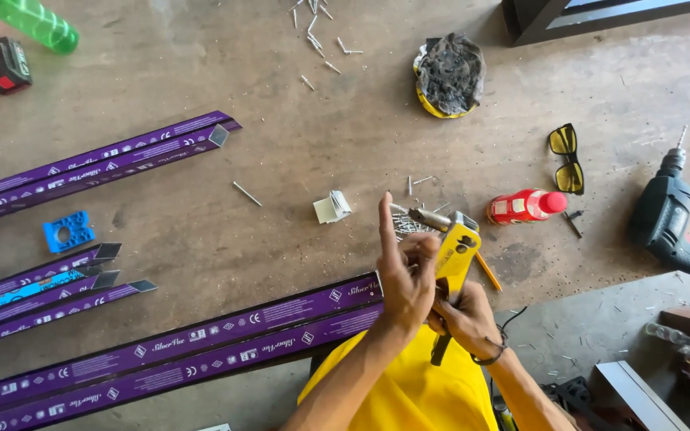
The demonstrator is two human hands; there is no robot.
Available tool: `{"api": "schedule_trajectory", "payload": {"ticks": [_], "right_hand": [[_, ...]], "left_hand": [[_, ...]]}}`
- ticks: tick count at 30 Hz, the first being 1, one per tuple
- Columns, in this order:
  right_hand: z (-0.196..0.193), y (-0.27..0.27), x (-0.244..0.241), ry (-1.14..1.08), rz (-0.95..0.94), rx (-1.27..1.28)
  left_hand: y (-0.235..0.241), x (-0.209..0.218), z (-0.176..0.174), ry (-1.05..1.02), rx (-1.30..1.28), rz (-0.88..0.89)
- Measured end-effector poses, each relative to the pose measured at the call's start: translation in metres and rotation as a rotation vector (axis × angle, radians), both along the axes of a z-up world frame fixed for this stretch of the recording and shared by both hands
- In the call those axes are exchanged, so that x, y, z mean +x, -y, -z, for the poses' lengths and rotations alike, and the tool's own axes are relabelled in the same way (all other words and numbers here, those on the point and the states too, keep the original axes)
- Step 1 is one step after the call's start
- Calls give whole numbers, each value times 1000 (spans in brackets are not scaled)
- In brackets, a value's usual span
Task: Attaching a metal bracket to a frame using a power drill and a manual rivet gun.
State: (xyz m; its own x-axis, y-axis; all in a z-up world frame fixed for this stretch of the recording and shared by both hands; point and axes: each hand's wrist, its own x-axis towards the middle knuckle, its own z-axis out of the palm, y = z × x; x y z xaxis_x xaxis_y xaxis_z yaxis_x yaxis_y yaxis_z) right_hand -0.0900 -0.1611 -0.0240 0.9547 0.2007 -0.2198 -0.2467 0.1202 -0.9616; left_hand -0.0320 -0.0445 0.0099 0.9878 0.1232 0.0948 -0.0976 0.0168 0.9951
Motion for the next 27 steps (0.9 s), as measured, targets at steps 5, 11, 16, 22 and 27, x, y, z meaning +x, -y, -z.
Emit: {"api": "schedule_trajectory", "payload": {"ticks": [5,11,16,22,27], "right_hand": [[-36,-15,13,-122,46,89],[19,-3,11,-227,143,128],[-42,-5,31,-207,62,3],[4,-13,22,-140,107,-82],[-13,-18,22,-7,208,115]], "left_hand": [[-12,27,12,-69,83,111],[-31,30,-23,-113,103,334],[-53,35,-34,-117,214,356],[-38,30,-11,-125,176,297],[-37,46,8,145,39,365]]}}
